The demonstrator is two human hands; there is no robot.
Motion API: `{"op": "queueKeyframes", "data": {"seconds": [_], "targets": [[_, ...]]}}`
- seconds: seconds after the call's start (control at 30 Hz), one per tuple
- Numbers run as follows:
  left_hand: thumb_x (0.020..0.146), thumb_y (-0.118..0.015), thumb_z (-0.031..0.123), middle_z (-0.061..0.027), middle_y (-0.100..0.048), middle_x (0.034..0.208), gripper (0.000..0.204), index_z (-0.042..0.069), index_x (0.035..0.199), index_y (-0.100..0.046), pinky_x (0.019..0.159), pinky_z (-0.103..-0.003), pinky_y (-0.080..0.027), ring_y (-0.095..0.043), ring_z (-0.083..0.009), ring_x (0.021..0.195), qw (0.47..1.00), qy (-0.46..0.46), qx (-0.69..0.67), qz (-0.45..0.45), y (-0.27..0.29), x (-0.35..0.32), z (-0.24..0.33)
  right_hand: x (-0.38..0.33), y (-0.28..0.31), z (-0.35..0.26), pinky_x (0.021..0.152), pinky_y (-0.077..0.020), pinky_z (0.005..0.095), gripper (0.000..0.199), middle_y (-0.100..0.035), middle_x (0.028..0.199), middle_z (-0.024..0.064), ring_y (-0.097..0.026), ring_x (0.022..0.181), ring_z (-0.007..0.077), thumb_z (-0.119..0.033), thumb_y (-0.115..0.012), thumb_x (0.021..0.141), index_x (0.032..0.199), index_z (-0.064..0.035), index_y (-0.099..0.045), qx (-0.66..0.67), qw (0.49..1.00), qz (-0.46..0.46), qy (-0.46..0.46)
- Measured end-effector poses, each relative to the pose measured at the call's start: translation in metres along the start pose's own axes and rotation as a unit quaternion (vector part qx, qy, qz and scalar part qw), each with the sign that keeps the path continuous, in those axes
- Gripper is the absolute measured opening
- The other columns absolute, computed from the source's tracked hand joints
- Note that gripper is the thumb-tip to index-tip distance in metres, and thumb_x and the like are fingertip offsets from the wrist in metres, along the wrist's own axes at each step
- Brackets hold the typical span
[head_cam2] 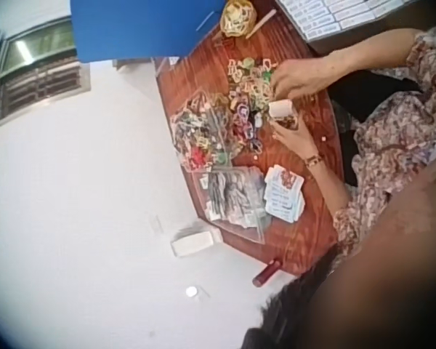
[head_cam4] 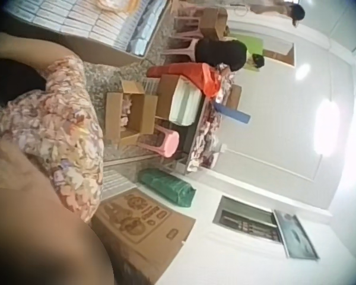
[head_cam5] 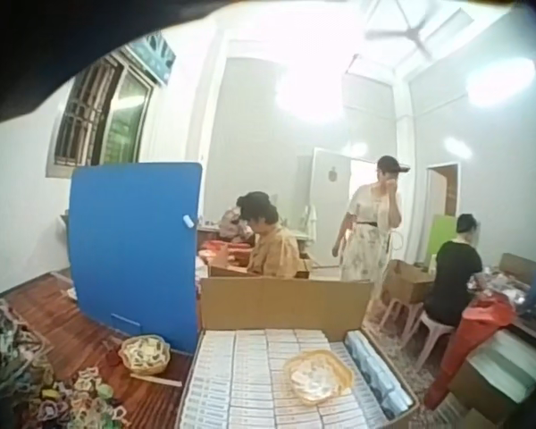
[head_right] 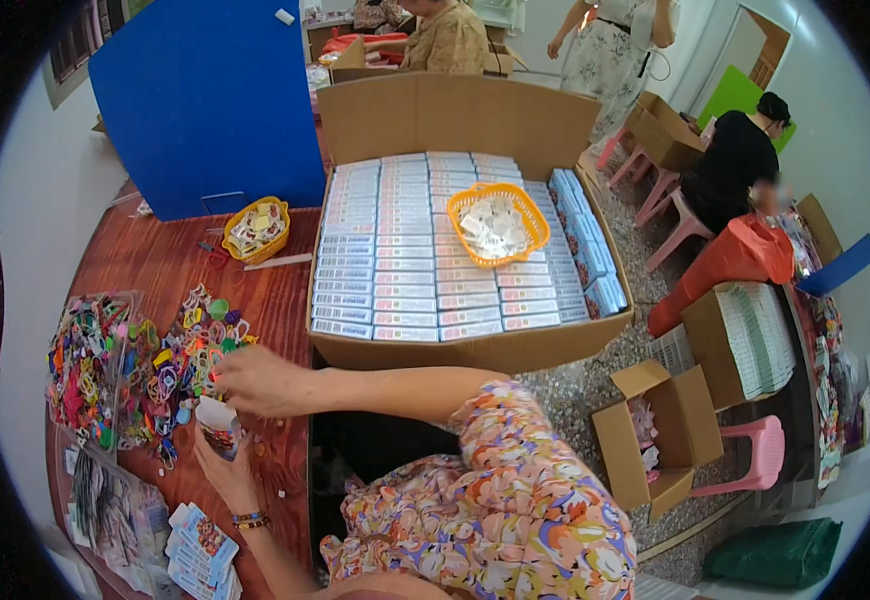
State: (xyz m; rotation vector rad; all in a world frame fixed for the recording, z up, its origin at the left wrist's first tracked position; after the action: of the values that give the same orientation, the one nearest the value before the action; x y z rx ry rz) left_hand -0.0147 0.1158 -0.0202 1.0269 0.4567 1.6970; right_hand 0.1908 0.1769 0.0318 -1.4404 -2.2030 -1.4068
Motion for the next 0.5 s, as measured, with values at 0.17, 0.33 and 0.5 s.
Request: {"op": "queueKeyframes", "data": {"seconds": [0.17,0.33,0.5], "targets": [[0.077,-0.082,0.020,-0.0222,-0.048,0.140,0.081,-0.002,0.143,-0.042,0.108,-0.045,-0.037,-0.046,-0.0370,0.131,0.997,0.049,-0.056,-0.011,0.003,0.001,0.001,-0.054,0.115,-0.020,0.113,-0.0268,0.0587,0.067,-0.036,0.149,0.0238,-0.030,0.142,0.0445,-0.019,-0.079,0.079,0.137,-0.0064,-0.049,-0.229,0.937,0.187,-0.188],[0.079,-0.083,0.019,-0.0192,-0.050,0.139,0.078,-0.002,0.142,-0.044,0.107,-0.042,-0.040,-0.050,-0.0318,0.128,0.995,0.085,-0.058,0.005,0.014,-0.006,-0.016,-0.126,0.193,0.012,0.112,-0.0140,0.0695,0.075,-0.030,0.156,0.0223,-0.023,0.148,0.0386,-0.036,-0.074,0.085,0.145,-0.0078,-0.040,-0.493,0.761,0.194,-0.375],[0.078,-0.085,0.017,-0.0137,-0.056,0.129,0.077,-0.003,0.141,-0.045,0.098,-0.035,-0.046,-0.057,-0.0243,0.112,0.985,0.163,-0.052,0.016,0.022,-0.009,-0.033,-0.111,0.170,-0.001,0.114,-0.0166,0.0659,0.050,-0.046,0.145,0.0169,-0.033,0.141,0.0400,-0.020,-0.072,0.086,0.132,-0.0104,-0.057,-0.429,0.850,0.197,-0.234]]}}
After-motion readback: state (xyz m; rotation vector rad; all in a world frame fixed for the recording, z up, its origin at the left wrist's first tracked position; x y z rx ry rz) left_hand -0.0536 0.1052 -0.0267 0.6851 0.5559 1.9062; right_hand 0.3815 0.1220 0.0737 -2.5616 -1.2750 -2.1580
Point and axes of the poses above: each hand's wrist, its own x-axis towards the middle knuckle, its own y-axis out of the back of the hand, z = x × y, the point moved 3 cm from there along x, towards the middle knuckle
